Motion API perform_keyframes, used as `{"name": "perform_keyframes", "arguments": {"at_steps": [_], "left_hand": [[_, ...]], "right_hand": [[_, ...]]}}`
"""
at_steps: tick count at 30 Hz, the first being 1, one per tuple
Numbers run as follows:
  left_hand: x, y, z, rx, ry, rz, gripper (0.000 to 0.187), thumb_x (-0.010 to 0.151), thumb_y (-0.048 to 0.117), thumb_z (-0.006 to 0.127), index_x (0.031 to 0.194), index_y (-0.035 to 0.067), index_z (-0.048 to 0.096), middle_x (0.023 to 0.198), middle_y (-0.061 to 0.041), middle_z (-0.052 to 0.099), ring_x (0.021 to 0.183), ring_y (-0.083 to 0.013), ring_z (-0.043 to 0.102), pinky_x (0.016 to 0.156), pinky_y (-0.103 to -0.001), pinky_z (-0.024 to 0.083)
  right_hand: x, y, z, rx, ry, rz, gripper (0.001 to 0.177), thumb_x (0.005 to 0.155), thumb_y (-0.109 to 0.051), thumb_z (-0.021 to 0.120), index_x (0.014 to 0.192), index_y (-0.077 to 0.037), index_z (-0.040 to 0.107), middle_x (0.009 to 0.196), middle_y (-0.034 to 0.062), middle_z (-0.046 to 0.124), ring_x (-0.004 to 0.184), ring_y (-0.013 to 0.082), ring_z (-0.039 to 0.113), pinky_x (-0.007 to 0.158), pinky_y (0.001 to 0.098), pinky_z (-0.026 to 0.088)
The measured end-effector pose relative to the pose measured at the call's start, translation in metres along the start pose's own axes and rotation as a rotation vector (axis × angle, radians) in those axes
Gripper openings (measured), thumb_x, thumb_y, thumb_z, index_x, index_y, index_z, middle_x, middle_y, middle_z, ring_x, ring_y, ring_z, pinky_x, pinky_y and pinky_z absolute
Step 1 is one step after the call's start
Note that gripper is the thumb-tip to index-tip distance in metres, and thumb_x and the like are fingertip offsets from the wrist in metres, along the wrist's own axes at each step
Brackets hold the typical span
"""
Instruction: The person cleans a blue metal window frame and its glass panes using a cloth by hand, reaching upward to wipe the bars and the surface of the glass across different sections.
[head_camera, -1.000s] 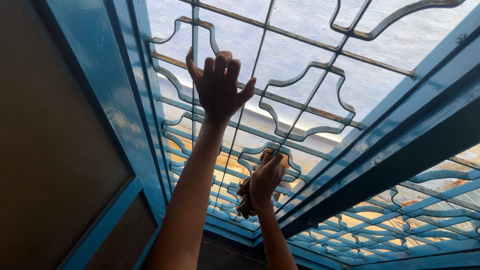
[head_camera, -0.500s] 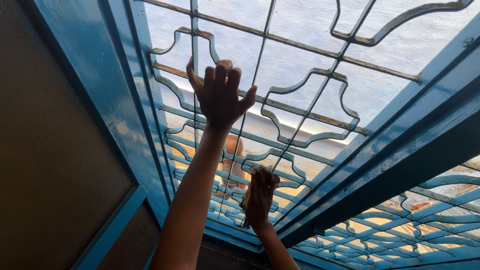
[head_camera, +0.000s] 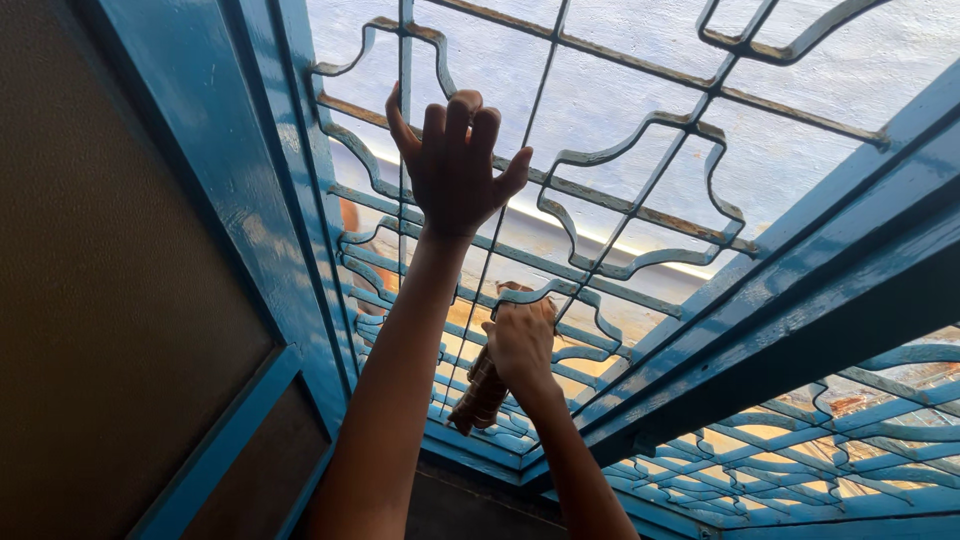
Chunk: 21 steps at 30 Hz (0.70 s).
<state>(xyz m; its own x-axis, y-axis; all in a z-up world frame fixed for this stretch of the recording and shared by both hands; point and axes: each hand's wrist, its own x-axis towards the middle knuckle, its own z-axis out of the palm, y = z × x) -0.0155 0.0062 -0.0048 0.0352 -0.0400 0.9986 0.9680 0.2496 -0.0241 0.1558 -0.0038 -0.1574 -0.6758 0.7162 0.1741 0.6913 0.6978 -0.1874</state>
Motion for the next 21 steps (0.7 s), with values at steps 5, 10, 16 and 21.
{"name": "perform_keyframes", "arguments": {"at_steps": [5,10,16,21], "left_hand": [[0.002,0.000,0.001,0.014,0.018,0.008,0.052,0.108,0.061,0.031,0.094,0.014,0.049,0.106,-0.007,0.053,0.096,-0.0229,0.053,0.111,-0.073,0.031],[0.001,0.001,0.002,0.027,0.009,0.009,0.054,0.109,0.063,0.029,0.096,0.015,0.048,0.106,-0.007,0.052,0.098,-0.0230,0.053,0.111,-0.073,0.031],[0.002,0.005,0.001,0.016,-0.007,-0.012,0.054,0.109,0.063,0.028,0.096,0.015,0.049,0.105,-0.006,0.050,0.097,-0.0214,0.052,0.112,-0.075,0.031],[0.002,0.005,0.001,0.026,-0.021,-0.006,0.054,0.110,0.064,0.027,0.097,0.015,0.048,0.107,-0.006,0.050,0.100,-0.0221,0.053,0.112,-0.074,0.029]], "right_hand": [[-0.017,-0.006,0.003,-0.051,0.125,-0.039,0.052,0.091,-0.027,0.076,0.131,0.000,0.055,0.110,0.0178,0.060,0.101,0.0309,0.055,0.104,0.0471,0.039],[-0.043,0.015,0.039,-0.015,0.596,-0.252,0.075,0.090,-0.006,0.070,0.155,-0.001,0.033,0.159,0.0197,0.038,0.152,0.0331,0.033,0.129,0.0486,0.017],[-0.061,0.079,0.087,-0.106,0.557,-0.247,0.079,0.089,-0.003,0.068,0.158,-0.019,0.033,0.166,0.0091,0.032,0.155,0.0228,0.026,0.129,0.0502,0.008],[-0.082,0.083,0.088,-0.023,0.742,-0.170,0.069,0.095,-0.013,0.065,0.157,-0.013,0.036,0.159,0.0082,0.038,0.152,0.0245,0.027,0.126,0.0558,0.004]]}}
